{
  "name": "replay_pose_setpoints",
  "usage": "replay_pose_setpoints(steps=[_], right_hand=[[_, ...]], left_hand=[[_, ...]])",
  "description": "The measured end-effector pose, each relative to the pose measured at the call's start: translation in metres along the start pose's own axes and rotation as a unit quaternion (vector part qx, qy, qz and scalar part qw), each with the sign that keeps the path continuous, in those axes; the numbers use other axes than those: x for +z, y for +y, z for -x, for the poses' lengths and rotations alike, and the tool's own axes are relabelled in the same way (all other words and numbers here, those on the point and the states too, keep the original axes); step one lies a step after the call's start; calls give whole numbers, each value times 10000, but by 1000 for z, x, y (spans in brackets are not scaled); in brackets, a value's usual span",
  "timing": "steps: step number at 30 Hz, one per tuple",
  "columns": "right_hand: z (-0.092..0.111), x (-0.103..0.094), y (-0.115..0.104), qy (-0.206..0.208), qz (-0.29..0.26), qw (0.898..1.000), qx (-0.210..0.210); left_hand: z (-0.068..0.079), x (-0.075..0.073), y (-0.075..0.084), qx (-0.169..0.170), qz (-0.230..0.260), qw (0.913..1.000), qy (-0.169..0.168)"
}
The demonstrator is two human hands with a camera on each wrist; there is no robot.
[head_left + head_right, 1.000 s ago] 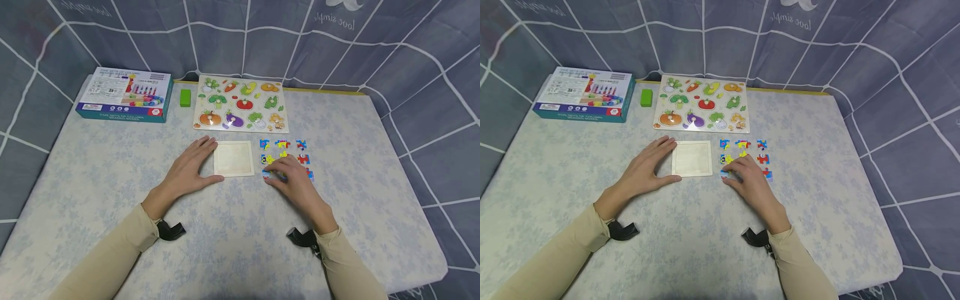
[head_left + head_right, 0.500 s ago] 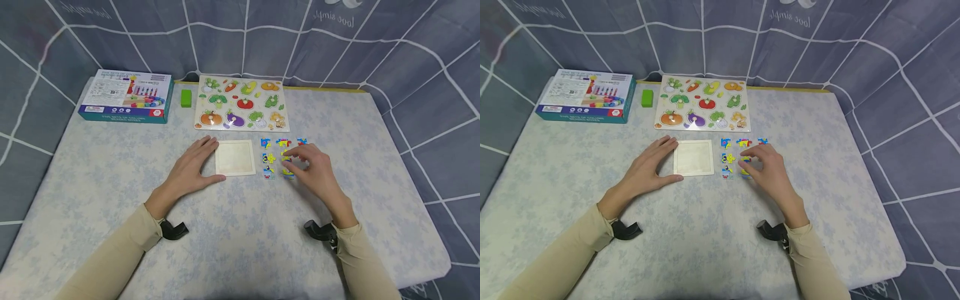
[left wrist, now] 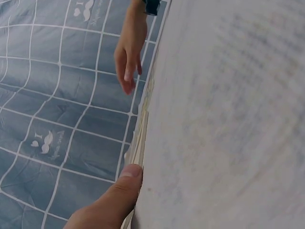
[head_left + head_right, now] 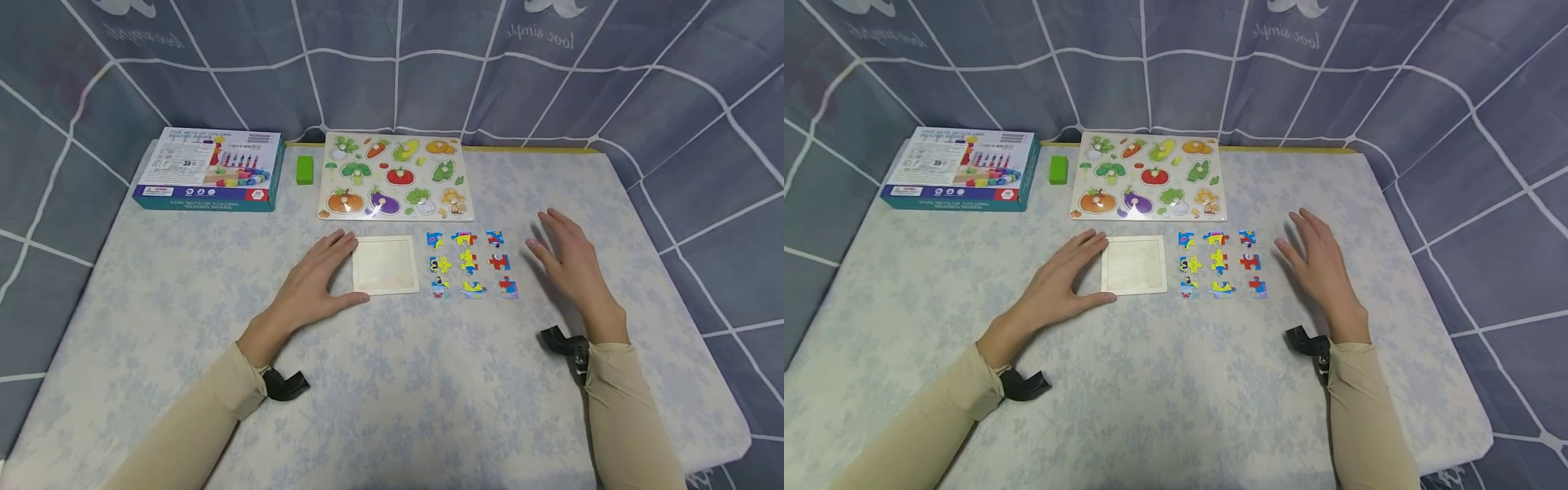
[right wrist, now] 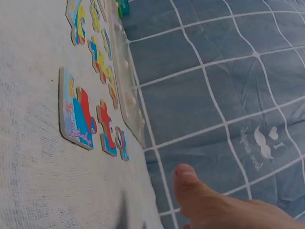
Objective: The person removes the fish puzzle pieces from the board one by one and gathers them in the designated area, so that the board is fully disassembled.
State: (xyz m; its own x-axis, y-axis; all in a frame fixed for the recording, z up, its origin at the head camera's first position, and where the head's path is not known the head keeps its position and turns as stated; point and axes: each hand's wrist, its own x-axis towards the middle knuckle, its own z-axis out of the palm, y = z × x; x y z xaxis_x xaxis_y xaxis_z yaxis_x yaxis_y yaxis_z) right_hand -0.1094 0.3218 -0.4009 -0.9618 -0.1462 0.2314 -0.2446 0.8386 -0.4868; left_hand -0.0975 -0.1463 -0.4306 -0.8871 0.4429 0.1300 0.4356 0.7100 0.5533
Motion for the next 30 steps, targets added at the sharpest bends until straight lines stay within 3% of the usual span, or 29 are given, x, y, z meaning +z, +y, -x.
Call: replay_pose_setpoints(steps=[5, 11, 17, 22, 30], right_hand=[[-4, 9, 9, -139, 159, 9998, -40], [-5, 21, 21, -459, 566, 9972, 139], [-6, 30, 27, -764, 1072, 9909, 269], [-10, 32, 30, -839, 1215, 9886, 310], [-17, 30, 40, -966, 1262, 9870, 233]], left_hand=[[2, -4, -7, 108, -107, 9998, 119], [2, -10, -17, 100, -724, 9961, 495], [2, -16, -25, -133, -1226, 9922, 186], [0, -16, -26, -210, -1242, 9919, 146], [-1, -10, -24, -291, -1029, 9935, 399]])
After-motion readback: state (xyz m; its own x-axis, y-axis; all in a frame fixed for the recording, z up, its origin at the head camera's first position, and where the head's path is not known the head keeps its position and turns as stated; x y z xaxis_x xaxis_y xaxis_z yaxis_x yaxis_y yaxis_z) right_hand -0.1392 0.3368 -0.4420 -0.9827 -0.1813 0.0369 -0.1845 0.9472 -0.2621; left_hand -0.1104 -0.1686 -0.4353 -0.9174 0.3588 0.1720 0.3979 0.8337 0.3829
